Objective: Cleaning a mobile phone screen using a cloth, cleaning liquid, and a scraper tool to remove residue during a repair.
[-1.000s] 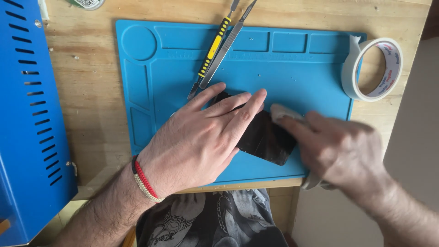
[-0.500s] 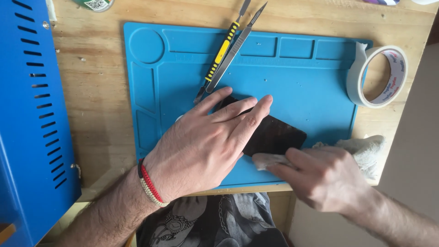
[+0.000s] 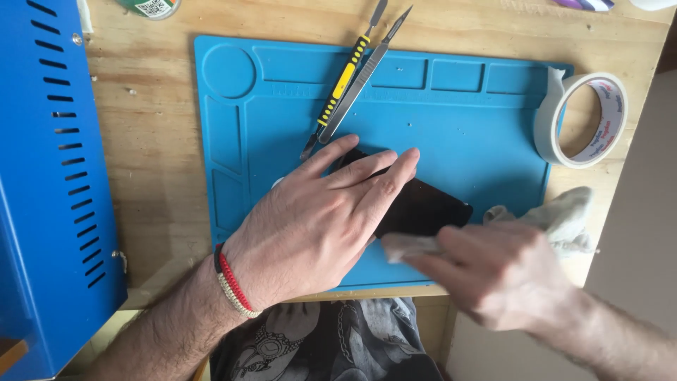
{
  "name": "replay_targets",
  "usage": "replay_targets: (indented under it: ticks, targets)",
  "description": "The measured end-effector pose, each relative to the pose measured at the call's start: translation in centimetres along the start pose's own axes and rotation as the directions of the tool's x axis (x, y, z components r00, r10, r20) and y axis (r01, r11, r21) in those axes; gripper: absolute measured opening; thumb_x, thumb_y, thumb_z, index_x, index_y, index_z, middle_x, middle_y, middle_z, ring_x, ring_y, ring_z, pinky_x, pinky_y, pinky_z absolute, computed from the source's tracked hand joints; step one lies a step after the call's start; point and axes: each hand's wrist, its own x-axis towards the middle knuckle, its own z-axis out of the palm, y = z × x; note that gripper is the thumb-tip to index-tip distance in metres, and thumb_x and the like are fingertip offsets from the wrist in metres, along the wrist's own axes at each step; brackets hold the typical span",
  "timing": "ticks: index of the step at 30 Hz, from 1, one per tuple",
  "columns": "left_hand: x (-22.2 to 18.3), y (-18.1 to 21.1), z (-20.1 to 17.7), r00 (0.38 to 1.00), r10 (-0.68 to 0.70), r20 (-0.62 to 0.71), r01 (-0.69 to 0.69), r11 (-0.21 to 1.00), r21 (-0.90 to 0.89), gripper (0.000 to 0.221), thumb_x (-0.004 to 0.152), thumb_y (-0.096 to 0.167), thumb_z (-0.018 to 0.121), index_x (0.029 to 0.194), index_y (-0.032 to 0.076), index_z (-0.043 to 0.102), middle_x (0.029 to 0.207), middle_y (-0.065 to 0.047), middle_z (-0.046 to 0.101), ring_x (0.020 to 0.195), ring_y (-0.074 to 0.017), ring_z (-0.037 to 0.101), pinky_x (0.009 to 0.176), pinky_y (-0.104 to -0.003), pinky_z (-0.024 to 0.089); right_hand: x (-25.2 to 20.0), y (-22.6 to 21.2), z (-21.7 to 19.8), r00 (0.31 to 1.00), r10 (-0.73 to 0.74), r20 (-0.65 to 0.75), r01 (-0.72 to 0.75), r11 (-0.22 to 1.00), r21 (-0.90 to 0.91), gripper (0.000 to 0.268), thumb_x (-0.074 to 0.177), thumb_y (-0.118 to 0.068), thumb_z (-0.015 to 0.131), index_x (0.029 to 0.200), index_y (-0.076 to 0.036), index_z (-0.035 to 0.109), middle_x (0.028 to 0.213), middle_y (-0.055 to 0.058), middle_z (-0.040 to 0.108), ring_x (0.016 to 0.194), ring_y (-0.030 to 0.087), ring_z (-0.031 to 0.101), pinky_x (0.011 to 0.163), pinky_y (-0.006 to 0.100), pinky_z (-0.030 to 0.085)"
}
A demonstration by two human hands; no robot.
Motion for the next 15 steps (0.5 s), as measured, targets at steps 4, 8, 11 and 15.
replay_targets:
  ticks: [4,8,11,15]
  targets:
    - [0.1,0.1,-0.1,1.000,-0.005,0.007,0.005,1.000,0.010,0.066,0.105,0.007,0.058,0.165,-0.011,0.034,0.154,-0.017,0.071,0.147,-0.0281,0.061,0.129,-0.053,0.044,-1.3,2.1,1.0,0.984,0.160,0.078,-0.151,0.982,-0.110,0.051,0.099,-0.008,0.057,0.141,-0.032,0.074,0.078,-0.004,0.053,0.052,0.019,0.057,0.039,0.041,0.043]
    - [0.4,0.1,-0.5,1.000,-0.005,0.016,0.005,1.000,-0.014,0.069,0.101,0.006,0.058,0.164,-0.011,0.037,0.154,-0.018,0.070,0.147,-0.0295,0.061,0.129,-0.054,0.043,-0.3,1.1,0.5,0.994,0.107,0.023,-0.101,0.981,-0.168,0.045,0.101,-0.008,0.058,0.136,-0.026,0.079,0.071,-0.005,0.047,0.047,0.016,0.050,0.037,0.037,0.038]
    - [0.4,0.0,-0.4,1.000,0.004,0.018,-0.004,1.000,-0.010,0.069,0.100,0.006,0.059,0.164,-0.011,0.037,0.156,-0.017,0.069,0.147,-0.0288,0.060,0.128,-0.054,0.043,-0.8,2.2,1.0,0.992,0.119,0.041,-0.111,0.981,-0.159,0.045,0.100,-0.010,0.059,0.137,-0.029,0.078,0.072,-0.004,0.046,0.048,0.019,0.051,0.037,0.039,0.041]
    - [0.1,0.4,-1.0,0.999,0.002,0.050,-0.011,0.984,0.179,0.065,0.112,0.022,0.056,0.167,-0.008,0.035,0.165,-0.016,0.063,0.155,-0.0308,0.059,0.135,-0.056,0.034,-1.5,2.8,1.4,0.976,0.213,0.045,-0.199,0.957,-0.210,0.045,0.092,-0.004,0.062,0.129,-0.024,0.077,0.074,-0.002,0.050,0.045,0.022,0.051,0.034,0.041,0.041]
